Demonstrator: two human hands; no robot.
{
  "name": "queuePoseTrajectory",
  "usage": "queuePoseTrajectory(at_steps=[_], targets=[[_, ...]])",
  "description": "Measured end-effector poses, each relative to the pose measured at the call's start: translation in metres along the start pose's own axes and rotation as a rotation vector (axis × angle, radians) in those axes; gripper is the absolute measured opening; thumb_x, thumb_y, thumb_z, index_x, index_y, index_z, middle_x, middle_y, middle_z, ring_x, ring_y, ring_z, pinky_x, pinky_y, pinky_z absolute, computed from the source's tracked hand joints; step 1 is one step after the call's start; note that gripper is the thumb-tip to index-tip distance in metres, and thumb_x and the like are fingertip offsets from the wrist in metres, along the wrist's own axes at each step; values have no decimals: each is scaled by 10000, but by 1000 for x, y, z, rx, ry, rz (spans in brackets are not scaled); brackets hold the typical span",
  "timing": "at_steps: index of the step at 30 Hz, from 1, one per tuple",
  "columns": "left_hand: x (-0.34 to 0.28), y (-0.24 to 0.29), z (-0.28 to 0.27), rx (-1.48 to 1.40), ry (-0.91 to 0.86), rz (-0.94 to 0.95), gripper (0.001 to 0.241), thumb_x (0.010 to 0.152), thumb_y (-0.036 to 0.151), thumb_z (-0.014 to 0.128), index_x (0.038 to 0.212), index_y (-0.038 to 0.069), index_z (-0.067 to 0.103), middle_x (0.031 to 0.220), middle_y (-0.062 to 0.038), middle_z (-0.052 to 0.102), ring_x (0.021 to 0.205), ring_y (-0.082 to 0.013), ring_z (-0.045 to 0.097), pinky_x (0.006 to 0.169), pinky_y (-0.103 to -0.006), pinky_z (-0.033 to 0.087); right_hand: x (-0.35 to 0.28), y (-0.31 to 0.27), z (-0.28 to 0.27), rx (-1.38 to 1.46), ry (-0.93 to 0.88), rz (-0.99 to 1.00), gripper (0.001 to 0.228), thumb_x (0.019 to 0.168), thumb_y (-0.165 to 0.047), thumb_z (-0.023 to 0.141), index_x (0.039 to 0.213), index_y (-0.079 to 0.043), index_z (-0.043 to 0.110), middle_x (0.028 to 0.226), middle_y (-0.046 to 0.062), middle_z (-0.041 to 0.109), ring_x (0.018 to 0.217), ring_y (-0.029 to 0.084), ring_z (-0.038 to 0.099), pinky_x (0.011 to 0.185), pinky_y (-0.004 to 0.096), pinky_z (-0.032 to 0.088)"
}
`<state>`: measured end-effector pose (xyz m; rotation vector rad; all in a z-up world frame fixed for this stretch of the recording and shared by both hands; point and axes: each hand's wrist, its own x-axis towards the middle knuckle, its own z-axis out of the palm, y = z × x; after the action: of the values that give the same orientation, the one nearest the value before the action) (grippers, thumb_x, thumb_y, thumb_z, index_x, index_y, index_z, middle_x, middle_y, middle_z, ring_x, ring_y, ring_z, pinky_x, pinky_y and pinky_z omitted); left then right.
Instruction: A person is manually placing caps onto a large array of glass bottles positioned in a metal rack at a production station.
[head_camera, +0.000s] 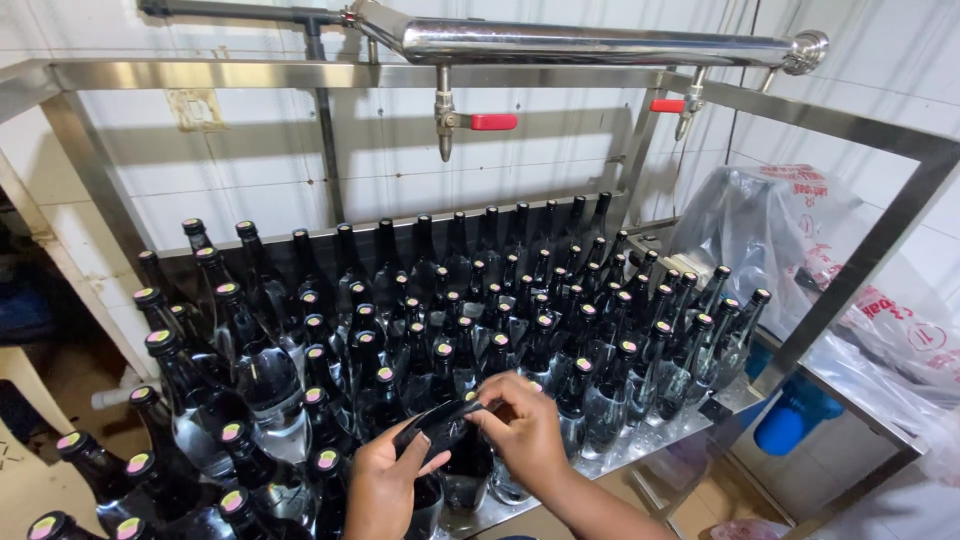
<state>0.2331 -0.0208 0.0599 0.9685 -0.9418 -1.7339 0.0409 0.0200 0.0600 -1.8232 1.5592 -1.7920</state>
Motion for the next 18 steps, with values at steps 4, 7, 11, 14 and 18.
queuePoseTrajectory(at_steps=[4, 7, 11, 14, 18], targets=[[-2, -2, -12, 95, 19, 81, 414, 1004, 97, 683, 1340, -71, 858, 1141, -232, 898, 1096, -305, 825, 1005, -565, 750, 23, -18, -10, 199, -162, 217, 68, 834, -79, 980, 860, -88, 917, 928, 47, 781, 739, 128, 668, 629, 247, 514], [14, -10, -23, 54, 44, 123, 398, 1000, 43, 671, 1333, -89, 844, 1189, -284, 892, 1120, -377, 846, 979, -571, 753, 49, -38, -29, 321, -513, 263, 23, 943, -69, 907, 947, -53, 891, 789, 82, 826, 615, 94, 705, 531, 206, 531], [9, 19, -11, 68, 201, 52, 435, 1016, 85, 678, 1400, -86, 787, 1219, -329, 864, 1080, -465, 850, 963, -460, 676, 105, -30, -43, 29, -733, 425, 206, 1116, -129, 707, 1195, -128, 897, 786, 66, 847, 515, 72, 684, 397, 189, 513], [16, 43, -1, -41, 375, 20, 389, 1056, 93, 679, 1371, -126, 742, 1273, -314, 822, 1094, -526, 816, 1028, -438, 622, 169, 42, -24, -154, -565, 211, 142, 997, -186, 817, 1069, -123, 922, 901, 72, 864, 705, 119, 731, 577, 284, 584], [63, 19, -25, -168, 484, 12, 175, 1059, 120, 753, 1105, -46, 722, 1253, -348, 847, 1133, -537, 836, 376, -334, 331, 237, 145, 22, -375, -685, -423, 72, 893, -119, 905, 890, -190, 889, 926, -18, 880, 881, 221, 861, 687, 378, 583]])
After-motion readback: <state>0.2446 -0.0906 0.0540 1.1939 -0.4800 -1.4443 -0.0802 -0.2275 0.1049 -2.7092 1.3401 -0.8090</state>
